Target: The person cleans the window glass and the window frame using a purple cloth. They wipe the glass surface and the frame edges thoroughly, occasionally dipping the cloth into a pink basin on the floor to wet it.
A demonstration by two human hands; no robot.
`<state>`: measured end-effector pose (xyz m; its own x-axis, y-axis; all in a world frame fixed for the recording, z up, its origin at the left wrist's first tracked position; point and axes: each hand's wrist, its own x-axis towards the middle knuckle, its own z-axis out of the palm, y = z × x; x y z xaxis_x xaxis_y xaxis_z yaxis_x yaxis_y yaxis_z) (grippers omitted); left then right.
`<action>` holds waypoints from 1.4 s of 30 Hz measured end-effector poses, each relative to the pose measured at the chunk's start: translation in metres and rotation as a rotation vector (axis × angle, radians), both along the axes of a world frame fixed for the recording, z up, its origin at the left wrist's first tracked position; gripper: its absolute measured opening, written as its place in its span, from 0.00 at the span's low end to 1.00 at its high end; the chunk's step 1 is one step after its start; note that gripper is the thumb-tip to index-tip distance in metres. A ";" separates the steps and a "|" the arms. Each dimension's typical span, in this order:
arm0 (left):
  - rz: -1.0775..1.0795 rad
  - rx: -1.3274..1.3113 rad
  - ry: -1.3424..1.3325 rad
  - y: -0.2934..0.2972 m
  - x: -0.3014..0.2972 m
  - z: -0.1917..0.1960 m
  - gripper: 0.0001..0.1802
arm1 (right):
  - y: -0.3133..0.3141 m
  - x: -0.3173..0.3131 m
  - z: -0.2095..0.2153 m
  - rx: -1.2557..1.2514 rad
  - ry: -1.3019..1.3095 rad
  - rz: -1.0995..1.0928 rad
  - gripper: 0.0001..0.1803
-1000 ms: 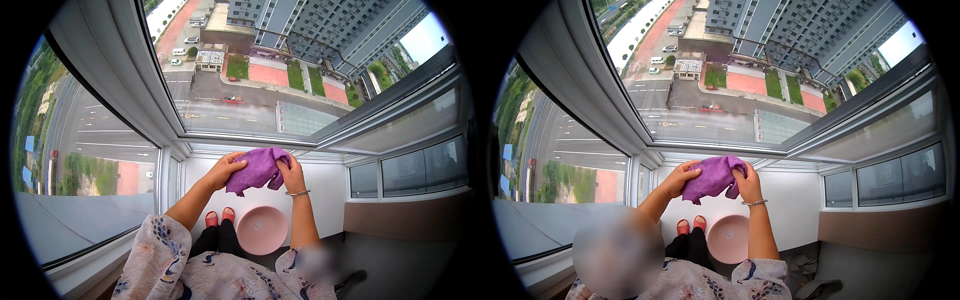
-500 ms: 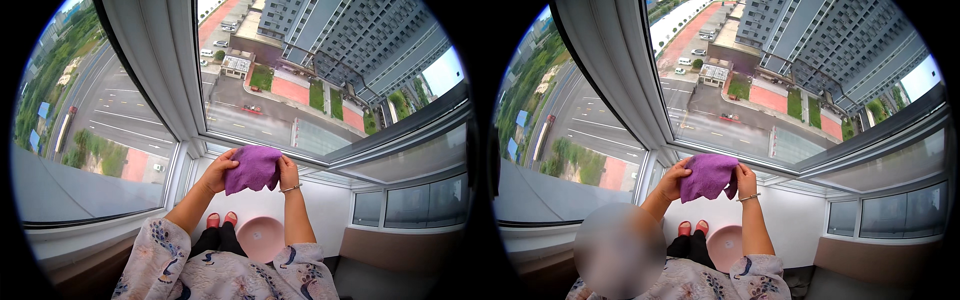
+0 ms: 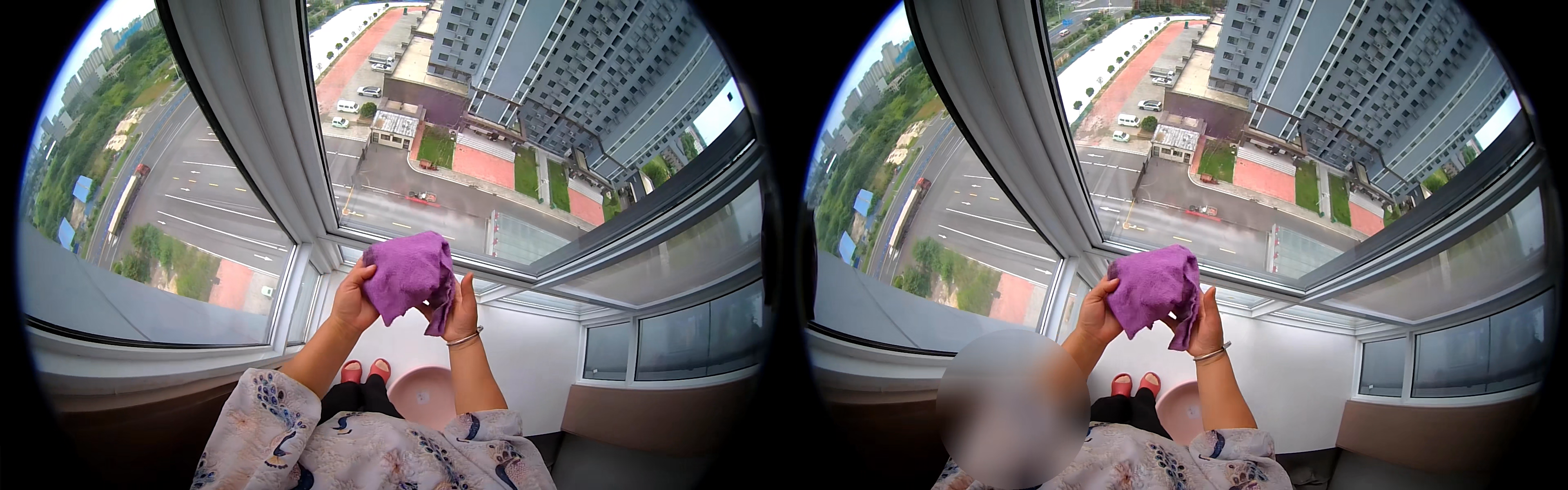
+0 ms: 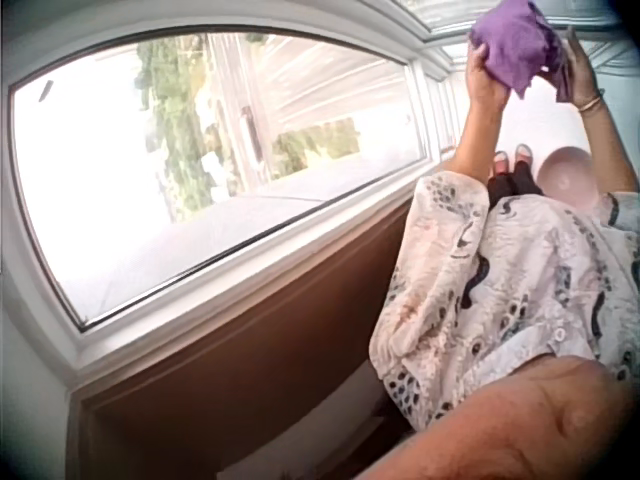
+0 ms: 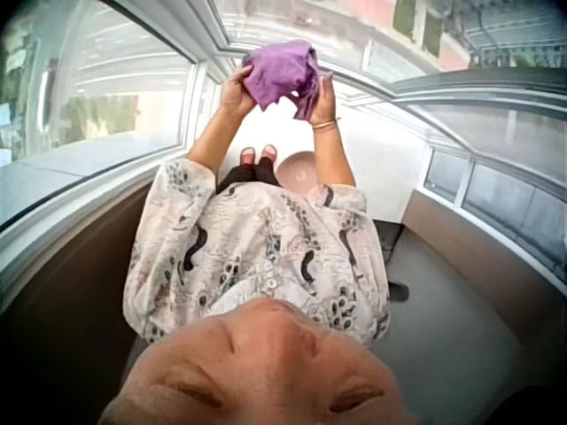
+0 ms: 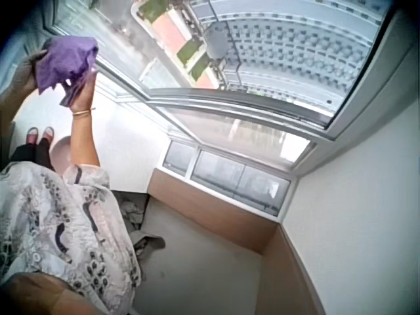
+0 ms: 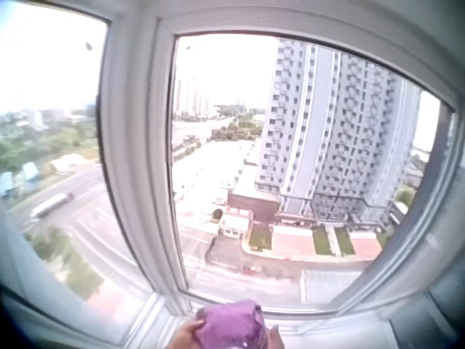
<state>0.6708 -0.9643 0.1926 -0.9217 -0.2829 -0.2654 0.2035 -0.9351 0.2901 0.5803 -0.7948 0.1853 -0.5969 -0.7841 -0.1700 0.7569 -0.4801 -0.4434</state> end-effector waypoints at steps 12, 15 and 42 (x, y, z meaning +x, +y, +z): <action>-0.041 -0.173 -0.035 -0.014 0.012 0.001 0.31 | -0.049 -0.023 0.034 0.405 0.661 -0.061 0.28; 0.011 -0.362 0.005 -0.029 -0.001 0.016 0.39 | -0.075 -0.039 0.022 0.423 0.250 -0.131 0.25; 0.344 -1.478 -0.254 -0.134 -0.137 -0.063 0.17 | -0.177 -0.107 -0.041 1.044 1.508 -0.471 0.16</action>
<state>0.5343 -1.0982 0.1300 -0.7341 -0.6094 0.2995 0.1453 0.2899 0.9460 0.4735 -0.9722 0.1445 -0.7855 -0.4778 0.3933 -0.5829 0.3578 -0.7295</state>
